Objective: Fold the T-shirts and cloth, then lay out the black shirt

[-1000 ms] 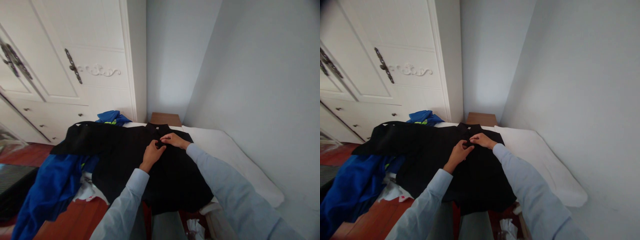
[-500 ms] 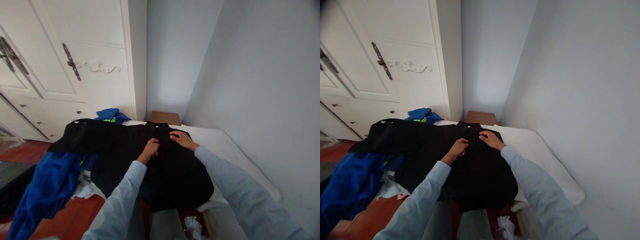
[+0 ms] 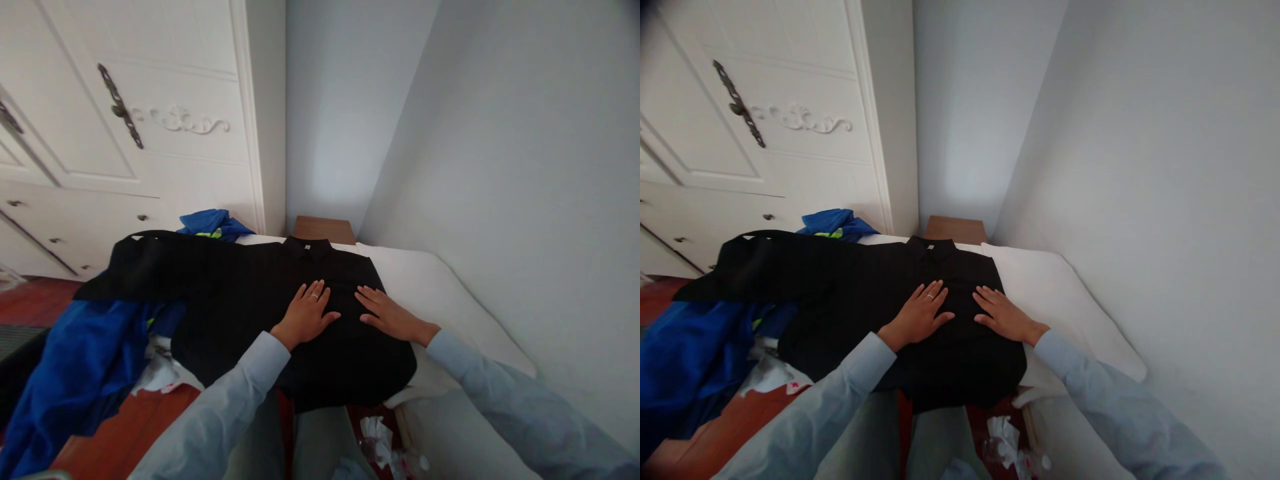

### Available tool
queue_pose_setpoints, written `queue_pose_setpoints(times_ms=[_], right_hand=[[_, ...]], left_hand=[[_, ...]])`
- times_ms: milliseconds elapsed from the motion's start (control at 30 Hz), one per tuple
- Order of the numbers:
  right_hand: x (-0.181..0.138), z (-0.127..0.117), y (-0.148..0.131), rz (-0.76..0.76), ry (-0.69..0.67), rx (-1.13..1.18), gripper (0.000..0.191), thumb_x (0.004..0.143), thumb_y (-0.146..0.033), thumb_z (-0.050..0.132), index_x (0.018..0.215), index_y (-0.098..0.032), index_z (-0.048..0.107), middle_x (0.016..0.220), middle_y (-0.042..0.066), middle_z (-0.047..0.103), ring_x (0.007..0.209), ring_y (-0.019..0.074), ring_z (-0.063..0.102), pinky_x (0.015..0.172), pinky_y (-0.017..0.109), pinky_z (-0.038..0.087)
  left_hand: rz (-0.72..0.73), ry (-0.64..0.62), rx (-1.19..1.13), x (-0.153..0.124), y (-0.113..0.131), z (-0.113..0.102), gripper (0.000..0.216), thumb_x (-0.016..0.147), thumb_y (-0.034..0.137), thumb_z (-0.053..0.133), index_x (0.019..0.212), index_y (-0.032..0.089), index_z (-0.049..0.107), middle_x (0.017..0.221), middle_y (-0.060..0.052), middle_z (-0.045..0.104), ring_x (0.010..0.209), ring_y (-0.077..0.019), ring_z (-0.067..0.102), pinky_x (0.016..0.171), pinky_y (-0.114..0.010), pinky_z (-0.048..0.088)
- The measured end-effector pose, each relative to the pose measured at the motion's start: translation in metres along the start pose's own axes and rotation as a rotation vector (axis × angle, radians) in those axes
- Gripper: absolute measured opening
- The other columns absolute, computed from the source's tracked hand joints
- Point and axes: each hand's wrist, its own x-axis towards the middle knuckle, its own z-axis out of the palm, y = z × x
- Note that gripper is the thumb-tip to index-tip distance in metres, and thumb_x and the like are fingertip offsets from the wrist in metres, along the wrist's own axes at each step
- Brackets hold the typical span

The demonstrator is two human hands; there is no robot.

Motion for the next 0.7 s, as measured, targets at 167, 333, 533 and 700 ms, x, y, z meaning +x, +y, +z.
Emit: queue_pose_setpoints(times_ms=[167, 333, 533, 700], right_hand=[[-0.007, -0.004, 0.005, 0.098, -0.033, -0.056, 0.072, 0.099, -0.064, 0.033, 0.152, -0.016, 0.044, 0.16, 0.016, 0.035, 0.149, 0.0323, 0.031, 0.121, 0.053, 0.028], [0.032, -0.016, -0.014, 0.072, 0.039, -0.058, 0.066, 0.102, -0.058, 0.031, 0.151, -0.016, 0.046, 0.157, 0.016, 0.04, 0.148, 0.0309, 0.033, 0.122, 0.056, 0.025], [0.085, -0.006, -0.015, -0.112, -0.075, 0.048, 0.056, 0.103, -0.05, 0.034, 0.148, -0.021, 0.05, 0.157, 0.01, 0.043, 0.149, 0.0263, 0.031, 0.123, 0.051, 0.025], [0.09, 0.003, 0.003, -0.109, -0.051, 0.1, 0.059, 0.103, -0.053, 0.033, 0.152, -0.023, 0.044, 0.159, 0.008, 0.038, 0.151, 0.0255, 0.027, 0.124, 0.051, 0.022]], left_hand=[[0.046, -0.081, 0.001, 0.002, -0.008, -0.008, 0.061, 0.097, 0.055, 0.048, 0.145, 0.017, 0.052, 0.16, -0.02, 0.034, 0.15, -0.0319, 0.029, 0.121, -0.05, 0.024], [0.129, -0.028, 0.007, 0.005, -0.004, -0.011, 0.064, 0.094, 0.061, 0.051, 0.147, 0.026, 0.05, 0.164, -0.016, 0.027, 0.152, -0.0356, 0.02, 0.12, -0.055, 0.022], [0.138, -0.045, 0.066, -0.003, -0.007, 0.005, 0.068, 0.097, 0.066, 0.038, 0.151, 0.026, 0.045, 0.16, -0.017, 0.034, 0.15, -0.0367, 0.028, 0.119, -0.057, 0.025], [0.123, -0.028, 0.086, -0.015, -0.007, 0.002, 0.067, 0.098, 0.066, 0.033, 0.149, 0.025, 0.048, 0.161, -0.019, 0.032, 0.149, -0.0385, 0.028, 0.118, -0.058, 0.025]])
